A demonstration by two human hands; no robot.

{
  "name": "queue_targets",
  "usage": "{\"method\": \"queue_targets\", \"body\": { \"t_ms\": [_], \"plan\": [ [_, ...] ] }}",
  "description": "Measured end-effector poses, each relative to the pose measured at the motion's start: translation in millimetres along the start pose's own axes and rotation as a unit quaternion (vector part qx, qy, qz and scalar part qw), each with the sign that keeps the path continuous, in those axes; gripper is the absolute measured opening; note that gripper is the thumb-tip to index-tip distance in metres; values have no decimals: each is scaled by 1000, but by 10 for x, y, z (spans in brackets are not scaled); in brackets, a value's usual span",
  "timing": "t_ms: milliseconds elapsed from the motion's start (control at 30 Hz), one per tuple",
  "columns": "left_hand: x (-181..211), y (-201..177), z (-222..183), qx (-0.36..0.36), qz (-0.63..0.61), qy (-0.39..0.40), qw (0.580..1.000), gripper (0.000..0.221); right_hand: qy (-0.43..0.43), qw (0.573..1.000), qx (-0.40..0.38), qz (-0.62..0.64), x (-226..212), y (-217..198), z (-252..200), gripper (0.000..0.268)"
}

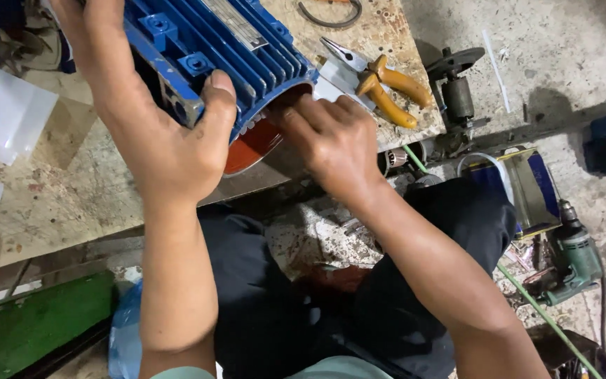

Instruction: The person is trimming and fitting white insulation strips into the slots of a blue electric motor housing using pliers.

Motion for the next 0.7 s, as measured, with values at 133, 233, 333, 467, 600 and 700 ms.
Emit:
{"method": "queue_targets", "body": {
  "t_ms": [133, 233, 333, 467, 600, 700],
  "plan": [
    [34, -8, 46, -2, 9, 16, 1000, 68, 5, 998, 29, -57, 49, -71, 111, 21],
    [26, -10, 9, -12, 19, 0, 1000, 70, -1, 995, 54, -84, 27, -76, 181, 21],
    [89, -22, 41, -12, 15, 3, 1000, 68, 4, 997, 41, -65, 50, -28, 145, 18],
    [85, -23, 82, -6, 9, 19, 1000, 68, -1, 997, 49, -60, 41, -62, 190, 14],
    [50, -12, 7, -8, 7, -4, 1000, 72, -1, 999, 34, -19, 74, -70, 173, 17],
    [24, -31, -44, -13, -4, -27, 1000, 76, -28, 993, 2, 112, 266, -236, 113, 22]
  ]
}}
Point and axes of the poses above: each hand's wrist, its own z-axis towards the middle knuckle, its own y-axis out of the palm, x = y × z, the point moved 4 cm from there along z, towards the middle knuckle, and after that the axes turned 5 degrees about -z, right-handed, at the moved point
